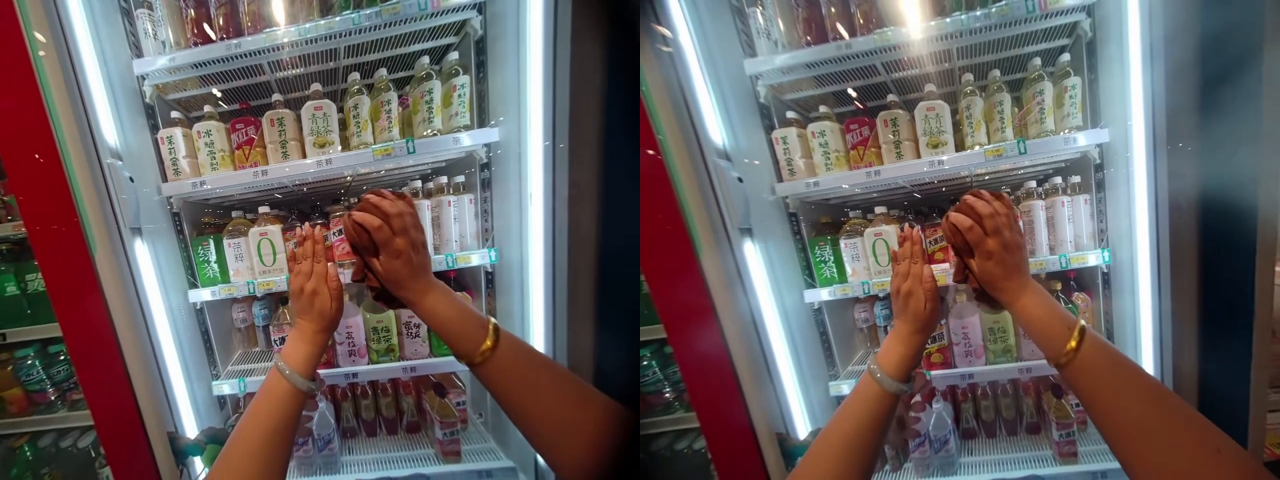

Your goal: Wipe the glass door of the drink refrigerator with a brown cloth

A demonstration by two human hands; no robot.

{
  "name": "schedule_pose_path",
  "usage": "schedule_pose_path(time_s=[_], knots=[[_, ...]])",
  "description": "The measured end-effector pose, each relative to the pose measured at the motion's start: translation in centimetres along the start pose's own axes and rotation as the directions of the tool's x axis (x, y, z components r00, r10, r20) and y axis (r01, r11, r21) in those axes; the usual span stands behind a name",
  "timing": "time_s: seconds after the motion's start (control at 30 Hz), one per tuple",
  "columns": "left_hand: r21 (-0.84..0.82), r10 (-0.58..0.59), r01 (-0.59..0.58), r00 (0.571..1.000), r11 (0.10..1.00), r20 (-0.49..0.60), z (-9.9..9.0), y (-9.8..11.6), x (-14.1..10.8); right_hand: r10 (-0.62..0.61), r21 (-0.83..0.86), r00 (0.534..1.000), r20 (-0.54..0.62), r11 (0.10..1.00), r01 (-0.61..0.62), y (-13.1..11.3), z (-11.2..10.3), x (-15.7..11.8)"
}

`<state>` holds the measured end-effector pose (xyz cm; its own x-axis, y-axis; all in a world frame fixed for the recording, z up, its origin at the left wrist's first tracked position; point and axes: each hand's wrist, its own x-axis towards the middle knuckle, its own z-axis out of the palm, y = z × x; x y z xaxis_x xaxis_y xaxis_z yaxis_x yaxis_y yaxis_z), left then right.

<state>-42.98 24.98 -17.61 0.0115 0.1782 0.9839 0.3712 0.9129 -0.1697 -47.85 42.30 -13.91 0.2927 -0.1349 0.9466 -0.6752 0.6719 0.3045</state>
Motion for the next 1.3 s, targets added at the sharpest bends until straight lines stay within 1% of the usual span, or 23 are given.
schedule_pose_path(time_s=[0.03,0.07,0.1,0.17,0.23,0.27,0.33,0.37,0.43,0.5,0.53,0.6,0.67,0.73,0.77,0.83,0.9,0.97,1.03,1.1,1.13,1.2,1.3], knots=[[0.002,0.003,-0.003,1.000,1.000,0.012,-0.2,-0.2,-0.1,0.045,-0.003,0.999,-0.015,0.999,-0.045,-0.5,0.0,-0.7],[0.001,0.005,-0.005,1.000,1.000,0.020,-0.3,-0.4,-0.3,0.055,0.005,0.998,-0.012,0.998,-0.055,-1.3,0.1,-1.6],[-0.007,0.008,-0.008,1.000,1.000,0.022,-0.4,-0.5,-0.4,0.029,0.024,1.000,0.004,0.999,-0.029,-2.2,0.3,-2.4],[-0.041,0.003,-0.003,1.000,0.999,-0.007,-0.6,-0.8,-0.6,-0.097,0.088,0.994,0.055,0.992,0.092,-3.8,1.0,-3.1],[-0.071,-0.019,0.015,0.998,0.997,-0.052,-0.8,-1.1,-0.5,-0.219,0.134,0.972,0.086,0.969,0.206,-4.2,1.8,-2.1],[-0.072,-0.028,0.023,0.997,0.997,-0.066,-0.9,-1.3,-0.5,-0.244,0.137,0.965,0.092,0.963,0.230,-4.0,2.0,-1.2],[-0.050,-0.029,0.026,0.998,0.998,-0.064,-1.2,-1.7,-0.4,-0.212,0.122,0.973,0.094,0.972,0.200,-3.2,2.1,0.3],[-0.036,-0.023,0.022,0.999,0.999,-0.048,-1.4,-2.0,-0.4,-0.158,0.106,0.984,0.084,0.983,0.149,-2.9,2.0,0.6],[-0.017,-0.017,0.016,1.000,1.000,-0.015,-1.8,-2.3,-0.6,-0.017,0.067,0.999,0.045,0.998,0.014,-3.2,1.6,-0.1],[-0.012,-0.010,0.010,1.000,1.000,0.009,-2.1,-2.6,-1.1,0.037,0.051,0.999,0.027,0.998,-0.038,-4.7,1.4,-2.0],[-0.016,-0.005,0.005,1.000,1.000,0.017,-2.2,-2.8,-1.3,0.018,0.057,0.999,0.037,0.998,-0.020,-5.7,1.6,-2.9],[-0.041,-0.004,0.004,1.000,0.999,0.004,-2.5,-3.1,-1.6,-0.082,0.093,0.994,0.074,0.993,0.075,-7.2,2.3,-3.7],[-0.061,-0.027,0.025,0.999,0.998,-0.030,-2.8,-3.6,-1.7,-0.184,0.123,0.977,0.104,0.978,0.171,-7.7,3.4,-2.5],[-0.054,-0.046,0.044,0.998,0.998,-0.048,-3.2,-4.3,-1.6,-0.212,0.108,0.971,0.107,0.974,0.200,-7.1,4.1,-0.2],[-0.043,-0.045,0.044,0.998,0.998,-0.040,-3.5,-4.6,-1.6,-0.181,0.087,0.978,0.099,0.981,0.173,-6.7,4.3,0.9],[-0.015,-0.031,0.031,1.000,0.999,-0.005,-4.0,-5.1,-1.6,-0.062,0.051,0.996,0.071,0.997,0.059,-6.4,4.2,1.9],[0.013,-0.030,0.030,0.999,0.999,0.022,-4.6,-5.7,-2.0,0.043,0.047,0.998,0.050,0.998,-0.046,-7.2,4.1,1.0],[0.034,-0.043,0.042,0.999,0.999,0.032,-5.2,-6.3,-2.5,0.019,0.071,0.997,0.069,0.997,-0.024,-9.0,4.2,-0.7],[0.026,-0.059,0.058,0.998,0.998,0.016,-5.9,-7.1,-3.1,-0.102,0.111,0.990,0.098,0.990,0.091,-10.7,4.9,-1.7],[0.016,-0.077,0.077,0.997,0.997,-0.012,-6.5,-8.0,-3.5,-0.227,0.154,0.967,0.119,0.966,0.208,-11.5,5.9,-1.0],[0.018,-0.085,0.086,0.996,0.996,-0.025,-6.7,-8.4,-3.6,-0.255,0.165,0.957,0.136,0.959,0.232,-11.5,6.3,-0.2],[0.028,-0.086,0.087,0.996,0.996,-0.035,-7.2,-9.1,-3.7,-0.235,0.168,0.958,0.165,0.964,0.208,-11.1,6.8,1.5],[0.026,-0.057,0.057,0.998,0.998,-0.008,-7.7,-9.6,-3.9,-0.076,0.143,0.987,0.143,0.988,0.055,-11.2,6.8,1.8]])
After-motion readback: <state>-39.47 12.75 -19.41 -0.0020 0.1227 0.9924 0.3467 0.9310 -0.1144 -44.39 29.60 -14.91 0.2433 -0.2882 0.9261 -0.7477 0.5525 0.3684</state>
